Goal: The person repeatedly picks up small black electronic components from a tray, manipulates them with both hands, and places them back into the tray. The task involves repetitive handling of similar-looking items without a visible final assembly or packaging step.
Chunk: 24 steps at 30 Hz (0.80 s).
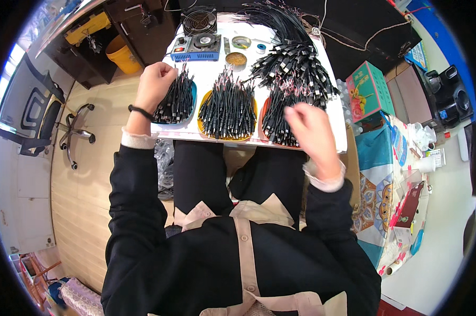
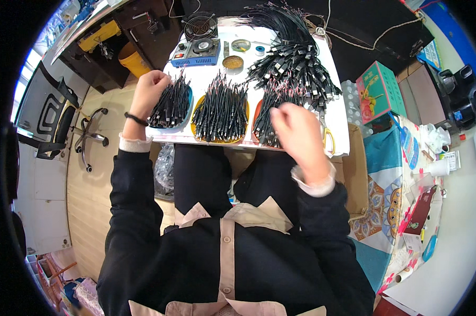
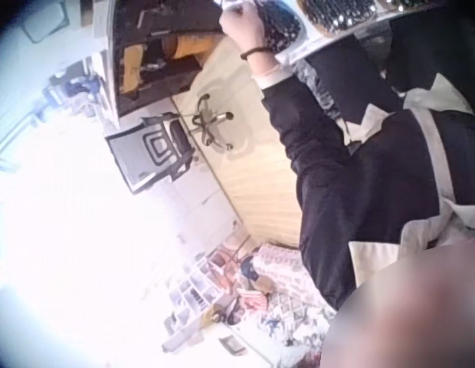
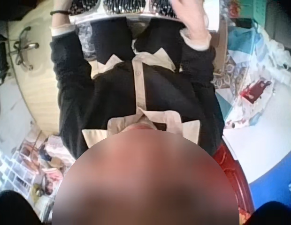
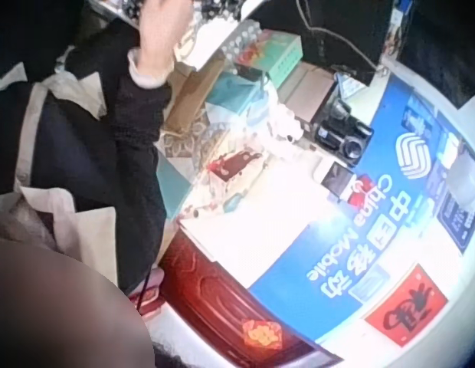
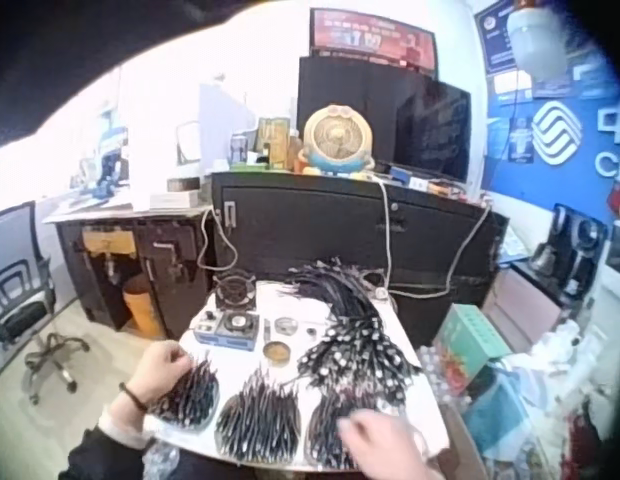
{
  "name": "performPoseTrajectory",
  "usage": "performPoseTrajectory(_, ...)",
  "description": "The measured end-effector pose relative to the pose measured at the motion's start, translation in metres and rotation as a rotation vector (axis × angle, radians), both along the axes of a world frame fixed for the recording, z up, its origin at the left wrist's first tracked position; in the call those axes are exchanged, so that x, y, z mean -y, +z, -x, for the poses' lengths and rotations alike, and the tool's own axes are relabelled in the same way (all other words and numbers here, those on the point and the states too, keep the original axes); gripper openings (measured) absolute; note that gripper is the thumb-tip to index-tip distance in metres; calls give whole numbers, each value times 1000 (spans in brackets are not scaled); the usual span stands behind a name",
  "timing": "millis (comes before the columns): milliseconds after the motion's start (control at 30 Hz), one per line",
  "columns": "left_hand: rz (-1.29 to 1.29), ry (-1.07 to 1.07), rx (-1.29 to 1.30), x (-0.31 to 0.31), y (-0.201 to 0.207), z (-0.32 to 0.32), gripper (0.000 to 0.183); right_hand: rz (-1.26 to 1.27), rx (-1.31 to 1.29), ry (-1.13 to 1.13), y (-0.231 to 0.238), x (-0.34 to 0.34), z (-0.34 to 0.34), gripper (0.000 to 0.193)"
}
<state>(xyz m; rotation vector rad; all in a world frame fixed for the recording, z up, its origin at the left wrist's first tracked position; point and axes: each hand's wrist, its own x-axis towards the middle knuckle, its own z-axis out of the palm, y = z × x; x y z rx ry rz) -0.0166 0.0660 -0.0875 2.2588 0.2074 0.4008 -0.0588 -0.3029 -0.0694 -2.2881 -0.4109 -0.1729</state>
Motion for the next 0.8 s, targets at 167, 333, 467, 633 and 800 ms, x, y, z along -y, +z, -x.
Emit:
performPoseTrajectory(167,737,-211,122,38,22,64,9,413,6,-4,-22,-75,-54,33)
performPoseTrajectory(333,1067,-329,49,74,16,122,7,470,-37,-54,-39,-95,-65,31)
performPoseTrajectory(467,1232,-348,42,89,10,140,9,378,18,-92,-40,-96,-61,29)
performPoseTrajectory(633,1308,-335,123,98,16,150,10,-31,221,-49,3,-96,-25,23)
performPoseTrajectory(800,1375,-268,135,117,27,168,9,-385,73,275,42,-84,61,13)
